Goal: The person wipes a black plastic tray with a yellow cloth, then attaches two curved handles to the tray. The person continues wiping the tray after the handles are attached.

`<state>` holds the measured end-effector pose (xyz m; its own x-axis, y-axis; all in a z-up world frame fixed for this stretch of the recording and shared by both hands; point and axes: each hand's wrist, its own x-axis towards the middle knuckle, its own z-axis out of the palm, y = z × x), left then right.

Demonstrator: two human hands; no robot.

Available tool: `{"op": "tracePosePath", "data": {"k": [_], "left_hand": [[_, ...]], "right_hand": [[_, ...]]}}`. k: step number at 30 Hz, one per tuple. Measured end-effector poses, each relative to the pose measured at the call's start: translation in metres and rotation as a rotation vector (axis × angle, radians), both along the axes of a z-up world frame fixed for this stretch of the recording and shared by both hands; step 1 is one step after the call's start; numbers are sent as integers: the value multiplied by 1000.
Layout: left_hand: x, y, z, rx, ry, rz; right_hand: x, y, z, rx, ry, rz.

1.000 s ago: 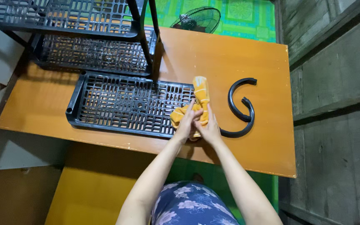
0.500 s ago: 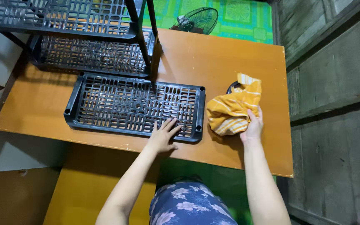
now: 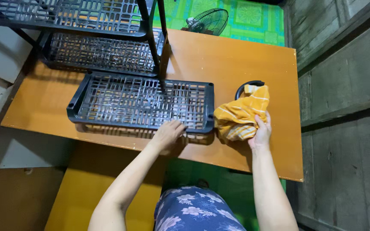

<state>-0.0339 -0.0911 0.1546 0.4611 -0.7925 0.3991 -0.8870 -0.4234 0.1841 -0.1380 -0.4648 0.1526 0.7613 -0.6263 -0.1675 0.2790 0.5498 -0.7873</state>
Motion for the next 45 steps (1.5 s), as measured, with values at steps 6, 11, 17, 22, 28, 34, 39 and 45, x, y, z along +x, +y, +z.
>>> {"op": "tracePosePath", "data": {"k": [6, 11, 17, 22, 28, 34, 39, 45], "left_hand": [[34, -40, 88, -170, 125, 45], [64, -63, 136, -153, 269, 50], [84, -92, 145, -54, 444, 145], [91, -107, 137, -17, 442, 191], [95, -65, 136, -87, 186, 180], [110, 58, 135, 37, -110, 511], [122, 91, 113, -52, -233, 568], [128, 61, 109, -65, -90, 552]], "right_hand": [[-2, 8, 49, -155, -77, -64], [-4, 33, 101, -549, -130, -214], [-9, 79, 155, -1300, -7, -226], [53, 107, 178, -1713, 225, 117], [92, 106, 181, -1823, 547, 200], [132, 90, 180, -1797, 546, 248], [158, 84, 180, -1740, 578, 385], [180, 111, 184, -1844, 203, 558]]}}
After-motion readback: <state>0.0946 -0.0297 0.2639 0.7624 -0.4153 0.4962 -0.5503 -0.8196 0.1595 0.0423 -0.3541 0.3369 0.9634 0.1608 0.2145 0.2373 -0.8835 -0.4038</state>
